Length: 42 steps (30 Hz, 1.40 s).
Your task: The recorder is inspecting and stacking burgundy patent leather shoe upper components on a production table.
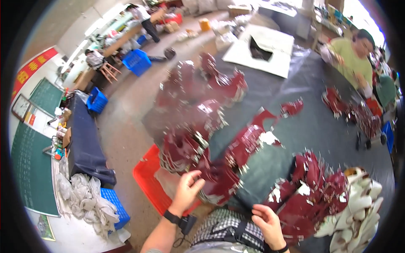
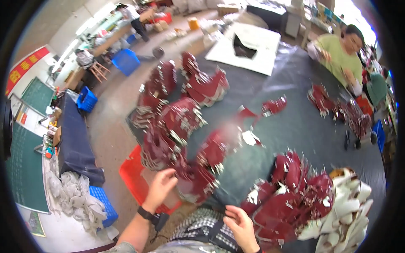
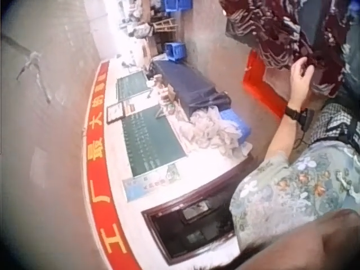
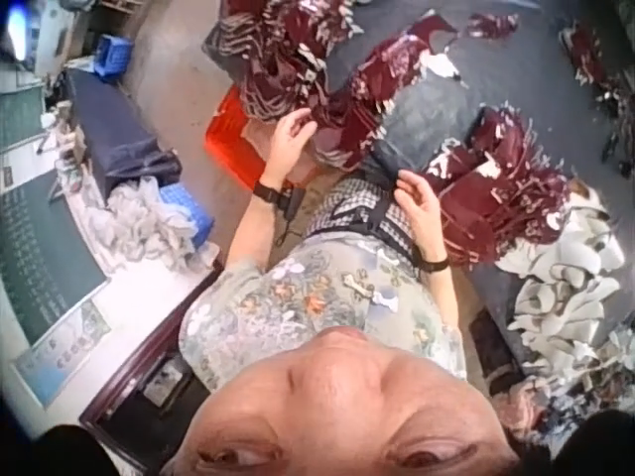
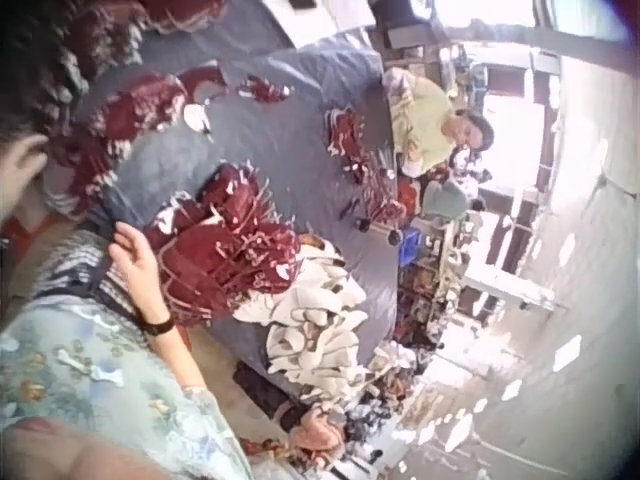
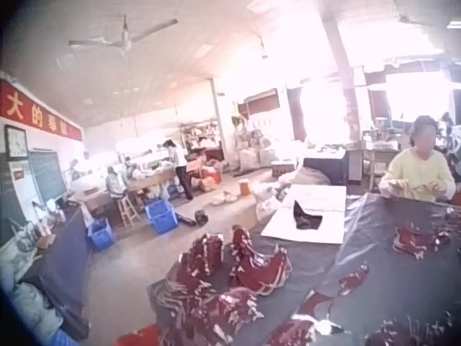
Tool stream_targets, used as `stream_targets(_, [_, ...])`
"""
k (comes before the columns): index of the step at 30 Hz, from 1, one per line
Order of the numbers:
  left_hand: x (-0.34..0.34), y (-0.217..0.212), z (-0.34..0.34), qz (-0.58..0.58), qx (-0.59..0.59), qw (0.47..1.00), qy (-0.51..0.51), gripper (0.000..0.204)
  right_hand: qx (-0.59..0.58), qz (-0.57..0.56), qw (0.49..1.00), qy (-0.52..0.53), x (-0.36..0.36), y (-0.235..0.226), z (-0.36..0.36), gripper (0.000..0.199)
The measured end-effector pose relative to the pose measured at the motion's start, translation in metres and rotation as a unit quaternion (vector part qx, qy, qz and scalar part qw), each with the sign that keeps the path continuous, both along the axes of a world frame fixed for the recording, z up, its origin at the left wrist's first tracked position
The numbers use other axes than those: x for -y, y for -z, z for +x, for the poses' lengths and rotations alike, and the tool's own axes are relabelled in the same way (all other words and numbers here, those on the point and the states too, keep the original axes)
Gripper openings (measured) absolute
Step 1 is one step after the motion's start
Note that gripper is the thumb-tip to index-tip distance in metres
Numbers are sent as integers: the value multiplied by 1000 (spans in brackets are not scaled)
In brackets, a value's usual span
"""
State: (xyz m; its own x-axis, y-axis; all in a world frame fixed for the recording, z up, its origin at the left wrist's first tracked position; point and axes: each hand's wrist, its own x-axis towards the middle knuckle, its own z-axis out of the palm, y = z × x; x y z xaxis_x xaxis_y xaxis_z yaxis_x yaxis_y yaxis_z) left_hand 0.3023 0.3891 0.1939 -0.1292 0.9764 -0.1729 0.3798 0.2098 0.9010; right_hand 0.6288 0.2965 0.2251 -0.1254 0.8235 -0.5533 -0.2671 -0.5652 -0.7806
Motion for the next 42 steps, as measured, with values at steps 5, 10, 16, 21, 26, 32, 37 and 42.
stream_targets(5, [-11, 8, -12, -12, 21, 999, 29, 50, -8, -24, 998, 58, -20, 16, -27, 53])
stream_targets(10, [-43, 16, -1, 25, 46, 995, 91, 54, 16, -60, 987, 149, -39, 80, -37, 63])
stream_targets(16, [-43, -44, -9, 78, 18, 996, 51, 29, 17, 3, 998, 55, -74, 44, -74, 58])
stream_targets(21, [-30, -85, 26, -110, 197, 945, 236, 20, 113, 83, 989, 34, -38, -29, -37, 33])
stream_targets(26, [-44, -78, 97, -292, 240, 835, 399, 27, 254, 79, 914, 307, 26, -76, 38, 28])
stream_targets(32, [-36, -72, 215, -331, 358, 790, 371, 34, 355, 109, 850, 373, 59, -48, 99, 32])
stream_targets(37, [-62, -65, 343, -295, 346, 815, 360, 44, 225, 141, 895, 359, 55, -46, 108, 36])
stream_targets(42, [-78, -66, 409, -333, 238, 849, 333, 50, 135, 145, 928, 315, 65, -44, 132, 34])
